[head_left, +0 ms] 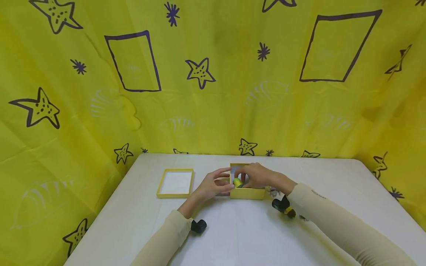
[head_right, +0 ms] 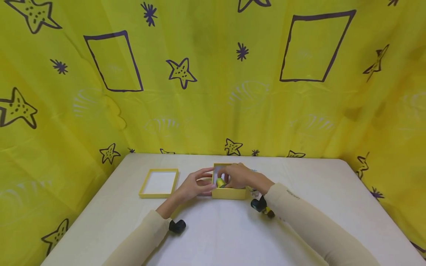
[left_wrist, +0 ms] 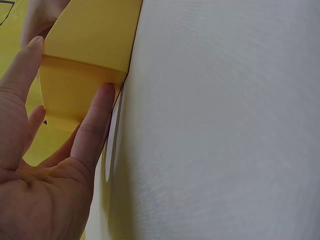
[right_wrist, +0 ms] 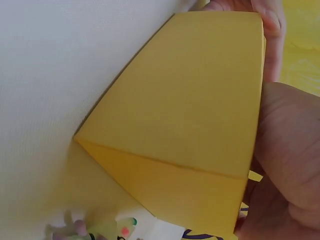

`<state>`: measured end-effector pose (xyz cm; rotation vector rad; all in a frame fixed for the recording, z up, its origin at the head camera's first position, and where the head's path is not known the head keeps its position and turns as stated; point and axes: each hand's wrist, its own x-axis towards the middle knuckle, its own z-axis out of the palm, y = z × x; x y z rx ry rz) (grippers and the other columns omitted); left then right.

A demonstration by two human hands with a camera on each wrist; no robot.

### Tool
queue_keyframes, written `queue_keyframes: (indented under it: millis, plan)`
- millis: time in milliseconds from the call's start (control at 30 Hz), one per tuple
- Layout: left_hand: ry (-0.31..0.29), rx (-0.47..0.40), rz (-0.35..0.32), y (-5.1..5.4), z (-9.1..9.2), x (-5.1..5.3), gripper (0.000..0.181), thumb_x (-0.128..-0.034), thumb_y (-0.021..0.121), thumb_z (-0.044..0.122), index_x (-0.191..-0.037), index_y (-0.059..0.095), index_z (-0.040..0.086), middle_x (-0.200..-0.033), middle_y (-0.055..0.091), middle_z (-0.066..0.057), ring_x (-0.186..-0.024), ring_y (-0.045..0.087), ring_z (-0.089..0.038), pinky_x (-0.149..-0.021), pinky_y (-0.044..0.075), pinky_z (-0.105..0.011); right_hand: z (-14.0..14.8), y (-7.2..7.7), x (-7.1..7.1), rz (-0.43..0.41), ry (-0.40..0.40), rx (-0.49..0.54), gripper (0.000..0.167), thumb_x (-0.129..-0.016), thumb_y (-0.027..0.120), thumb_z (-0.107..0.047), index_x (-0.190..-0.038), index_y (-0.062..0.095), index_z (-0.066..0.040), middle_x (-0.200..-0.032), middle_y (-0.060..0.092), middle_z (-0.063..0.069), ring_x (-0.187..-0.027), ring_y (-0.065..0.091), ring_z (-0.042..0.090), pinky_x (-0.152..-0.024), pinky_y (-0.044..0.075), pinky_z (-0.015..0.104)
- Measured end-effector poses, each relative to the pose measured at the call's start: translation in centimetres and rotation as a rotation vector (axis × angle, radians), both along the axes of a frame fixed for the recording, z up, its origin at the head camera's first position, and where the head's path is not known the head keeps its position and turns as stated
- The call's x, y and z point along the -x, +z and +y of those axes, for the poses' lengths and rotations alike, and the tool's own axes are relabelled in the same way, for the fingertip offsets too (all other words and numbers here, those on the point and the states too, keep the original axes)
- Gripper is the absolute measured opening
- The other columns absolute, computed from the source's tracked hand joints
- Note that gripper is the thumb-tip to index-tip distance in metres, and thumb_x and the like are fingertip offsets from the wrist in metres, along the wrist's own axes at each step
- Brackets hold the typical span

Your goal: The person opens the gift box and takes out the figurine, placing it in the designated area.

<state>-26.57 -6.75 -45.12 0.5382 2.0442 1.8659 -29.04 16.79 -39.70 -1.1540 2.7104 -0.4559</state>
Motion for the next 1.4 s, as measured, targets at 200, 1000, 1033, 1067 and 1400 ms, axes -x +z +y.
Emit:
queue_keyframes:
  millis: [200,1000,1033,1067,1400]
  plan:
    - [-0.001,-0.004,-0.008,-0.2,0.0,0.0,0.067,-0.0926,0.078,0.009,-0.153,0.05,0.018,-0.149,0.049,-0.022,-0.12,0.062,-0.03,-0.083,0.063,-0.041,0.5,0.4,-0.4,0.025,-0.024,0.004,0.035,-0.087,0.085,-0.02,-0.118,0.07,-0.015,-0.1,0.072,-0.003,-0.092,0.065,0.019,-0.085,0.052,0.049]
    - [0.009,-0.004,-0.009,-0.3,0.1,0.2,0.072,-0.0911,0.079,0.007,-0.155,0.047,0.012,-0.149,0.048,-0.024,-0.119,0.061,-0.031,-0.082,0.063,-0.041,3.6,3.3,-1.5,0.088,-0.105,0.171,0.041,-0.083,0.087,-0.02,-0.119,0.068,-0.01,-0.101,0.075,-0.001,-0.078,0.059,0.022,-0.067,0.049,0.029]
    - [0.008,-0.003,-0.01,-0.3,0.1,0.2,0.072,-0.091,0.079,0.008,-0.155,0.046,0.013,-0.149,0.048,-0.023,-0.118,0.061,-0.03,-0.082,0.063,-0.041,3.6,3.4,-1.6,0.087,-0.107,0.179,0.042,-0.083,0.087,-0.019,-0.119,0.068,-0.009,-0.101,0.075,-0.001,-0.081,0.06,0.024,-0.068,0.05,0.03]
    - [0.009,-0.002,-0.011,-0.2,0.1,0.2,0.072,-0.0909,0.08,0.008,-0.155,0.046,0.013,-0.149,0.048,-0.023,-0.117,0.062,-0.03,-0.082,0.063,-0.041,3.7,3.5,-1.7,0.086,-0.109,0.184,0.042,-0.083,0.087,-0.019,-0.119,0.068,-0.009,-0.101,0.075,-0.001,-0.083,0.061,0.025,-0.069,0.05,0.031]
    - [0.017,0.014,-0.004,0.0,0.1,0.1,0.072,-0.0909,0.08,0.011,-0.155,0.047,0.014,-0.149,0.049,-0.022,-0.116,0.063,-0.028,-0.082,0.063,-0.04,4.1,3.7,-1.9,0.122,-0.101,0.197,0.043,-0.083,0.087,-0.019,-0.119,0.068,-0.007,-0.098,0.075,-0.003,-0.079,0.055,0.013,-0.069,0.05,0.03]
